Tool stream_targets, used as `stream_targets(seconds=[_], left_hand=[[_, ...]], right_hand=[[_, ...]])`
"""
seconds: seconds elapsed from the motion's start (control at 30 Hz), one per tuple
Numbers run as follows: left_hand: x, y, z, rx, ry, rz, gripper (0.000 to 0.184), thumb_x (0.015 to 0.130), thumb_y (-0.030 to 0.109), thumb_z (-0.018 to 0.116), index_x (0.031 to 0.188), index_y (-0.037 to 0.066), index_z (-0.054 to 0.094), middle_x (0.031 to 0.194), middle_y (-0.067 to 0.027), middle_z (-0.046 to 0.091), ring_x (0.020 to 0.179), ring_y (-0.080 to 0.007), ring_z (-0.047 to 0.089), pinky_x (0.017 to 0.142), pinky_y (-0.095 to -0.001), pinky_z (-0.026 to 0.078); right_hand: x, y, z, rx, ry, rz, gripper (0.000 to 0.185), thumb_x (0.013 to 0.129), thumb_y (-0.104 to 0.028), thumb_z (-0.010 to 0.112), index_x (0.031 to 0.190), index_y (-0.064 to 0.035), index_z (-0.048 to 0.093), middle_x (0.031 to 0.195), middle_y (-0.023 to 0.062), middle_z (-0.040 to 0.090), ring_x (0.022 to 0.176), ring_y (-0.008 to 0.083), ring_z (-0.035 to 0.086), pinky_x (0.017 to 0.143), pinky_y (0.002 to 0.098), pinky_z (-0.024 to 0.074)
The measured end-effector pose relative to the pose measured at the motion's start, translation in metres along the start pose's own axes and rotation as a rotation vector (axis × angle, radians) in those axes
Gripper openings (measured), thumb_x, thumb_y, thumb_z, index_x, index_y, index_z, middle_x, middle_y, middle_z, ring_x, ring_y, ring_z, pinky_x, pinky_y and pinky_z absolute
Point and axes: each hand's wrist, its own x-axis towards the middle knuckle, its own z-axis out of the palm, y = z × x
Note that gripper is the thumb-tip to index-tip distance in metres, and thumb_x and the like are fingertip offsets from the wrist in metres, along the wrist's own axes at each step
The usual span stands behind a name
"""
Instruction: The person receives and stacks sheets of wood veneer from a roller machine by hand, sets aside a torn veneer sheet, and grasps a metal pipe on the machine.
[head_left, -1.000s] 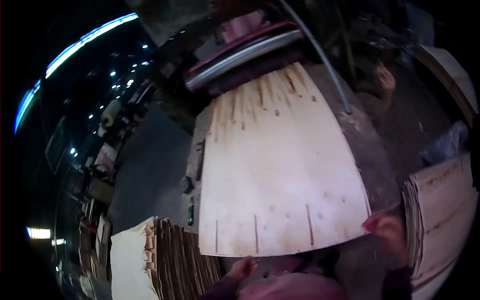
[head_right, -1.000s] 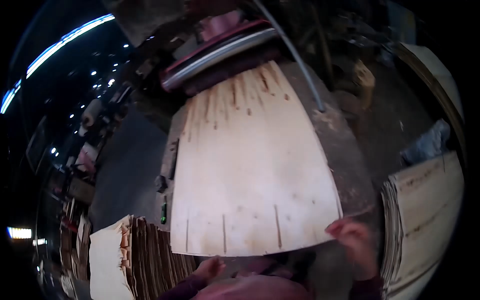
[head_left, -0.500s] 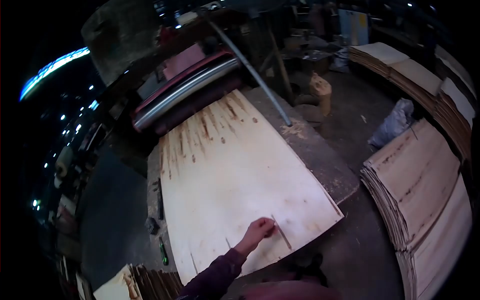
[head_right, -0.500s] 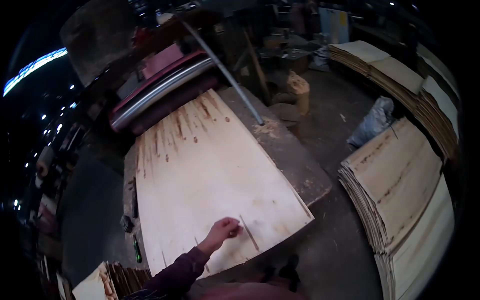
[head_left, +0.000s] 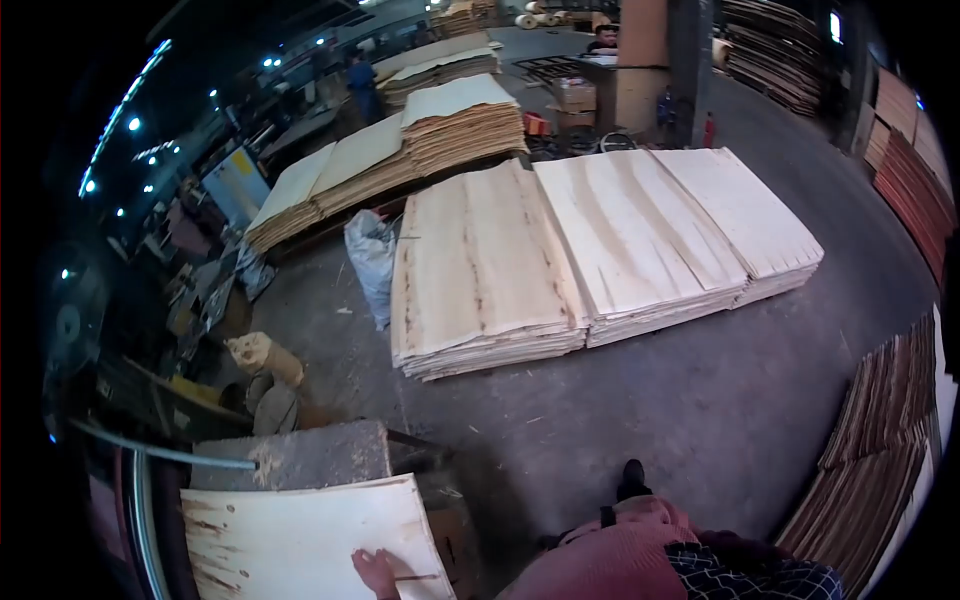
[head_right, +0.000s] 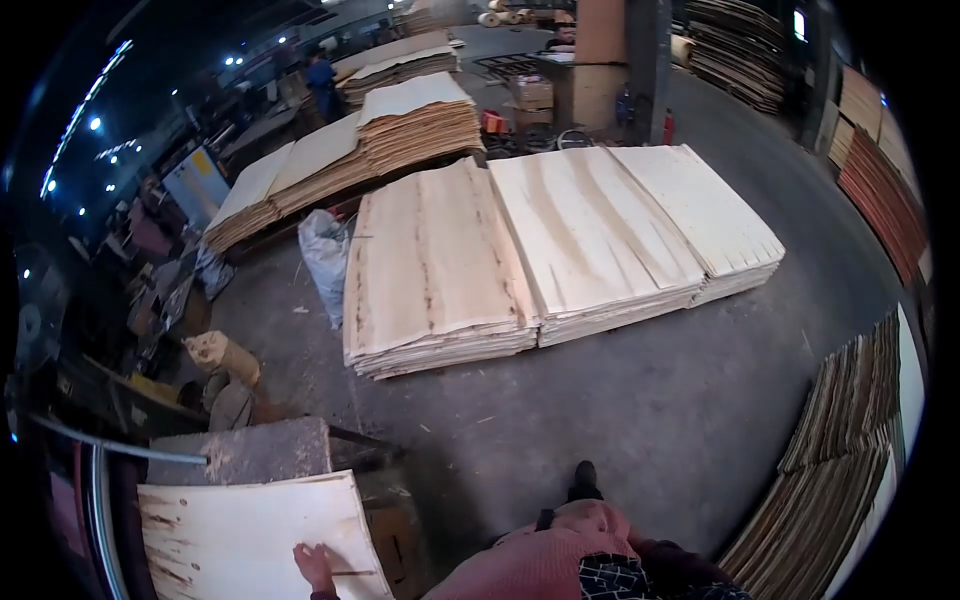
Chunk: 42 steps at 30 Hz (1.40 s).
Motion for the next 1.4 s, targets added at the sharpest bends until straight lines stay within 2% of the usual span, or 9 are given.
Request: stream_targets(seconds=[0.17,0.33,0.43,0.8,0.93,1.0,1.1,1.27,1.4], left_hand=[[-0.016,0.017,0.033,0.247,0.189,0.044,0.05,0.079,0.018,0.067,0.117,-0.008,0.048,0.12,-0.028,0.052,0.116,-0.0409,0.049,0.104,-0.0479,0.037],[-0.078,0.047,0.091,0.742,0.235,0.186,0.04,0.079,0.032,0.062,0.099,-0.002,0.057,0.105,-0.0248,0.057,0.105,-0.0416,0.052,0.091,-0.0502,0.042],[-0.126,0.157,0.096,0.516,0.225,-0.175,0.047,0.076,0.036,0.065,0.103,-0.002,0.057,0.114,-0.0229,0.055,0.111,-0.0411,0.051,0.091,-0.0506,0.045],[-0.099,0.137,0.078,0.659,0.339,-0.554,0.073,0.085,0.057,0.052,0.137,0.007,0.042,0.15,-0.0186,0.03,0.136,-0.0444,0.028,0.103,-0.0561,0.035],[-0.064,0.115,0.092,0.829,0.673,-0.488,0.06,0.091,0.04,0.051,0.139,0.005,0.043,0.15,-0.0182,0.033,0.138,-0.042,0.026,0.107,-0.0572,0.023],[-0.053,0.099,0.089,0.767,0.699,-0.455,0.059,0.088,0.036,0.055,0.137,0.005,0.045,0.149,-0.0181,0.034,0.138,-0.0424,0.025,0.108,-0.0561,0.02],[-0.06,0.113,0.083,0.732,0.652,-0.528,0.059,0.087,0.035,0.056,0.137,0.004,0.046,0.149,-0.0179,0.035,0.138,-0.0427,0.025,0.108,-0.0555,0.019],[-0.006,0.131,0.071,0.576,0.751,-0.787,0.064,0.085,0.035,0.059,0.14,0.007,0.042,0.152,-0.0161,0.03,0.14,-0.0437,0.019,0.108,-0.061,0.016],[0.035,0.133,0.059,0.535,0.847,-0.921,0.067,0.084,0.037,0.06,0.141,0.008,0.041,0.153,-0.0154,0.029,0.141,-0.0443,0.017,0.108,-0.062,0.015]], right_hand=[[0.029,0.086,0.02,-0.212,0.104,-0.153,0.015,0.076,-0.019,0.06,0.083,-0.0111,0.07,0.081,0.0127,0.069,0.079,0.0338,0.066,0.07,0.0468,0.0516],[0.139,0.117,-0.134,0.101,0.017,-0.051,0.018,0.08,-0.021,0.058,0.09,-0.01,0.067,0.089,0.0131,0.067,0.085,0.0316,0.064,0.075,0.0457,0.0508],[0.207,0.08,-0.212,0.235,0.043,-0.048,0.02,0.083,-0.022,0.057,0.095,-0.0094,0.066,0.093,0.0134,0.066,0.089,0.0303,0.063,0.077,0.045,0.0503],[0.349,-0.146,-0.272,0.217,-0.041,-0.405,0.027,0.093,-0.025,0.051,0.111,-0.007,0.06,0.11,0.0143,0.061,0.101,0.0255,0.06,0.088,0.0424,0.0485],[0.425,-0.186,-0.232,-0.127,-0.049,-0.71,0.03,0.097,-0.027,0.049,0.117,-0.0061,0.058,0.116,0.0146,0.06,0.106,0.0238,0.058,0.092,0.0415,0.0479],[0.532,-0.148,-0.167,-0.869,0.354,-1.262,0.032,0.099,-0.027,0.049,0.12,-0.0057,0.057,0.119,0.0147,0.059,0.108,0.0229,0.058,0.094,0.041,0.0476],[0.39,-0.358,-0.315,0.093,-0.258,-0.418,0.037,0.089,-0.037,0.056,0.084,-0.0018,0.068,0.082,0.0108,0.07,0.068,0.0215,0.064,0.062,0.0382,0.0505],[0.454,-0.596,-0.378,-0.398,-0.103,-0.965,0.016,0.085,-0.019,0.062,0.084,-0.004,0.065,0.07,0.0072,0.066,0.061,0.0157,0.061,0.057,0.0345,0.0479],[0.352,-0.885,-0.382,0.088,-0.291,-1.338,0.021,0.084,-0.014,0.064,0.103,-0.007,0.067,0.088,0.0122,0.068,0.081,0.0252,0.066,0.072,0.0327,0.0509]])
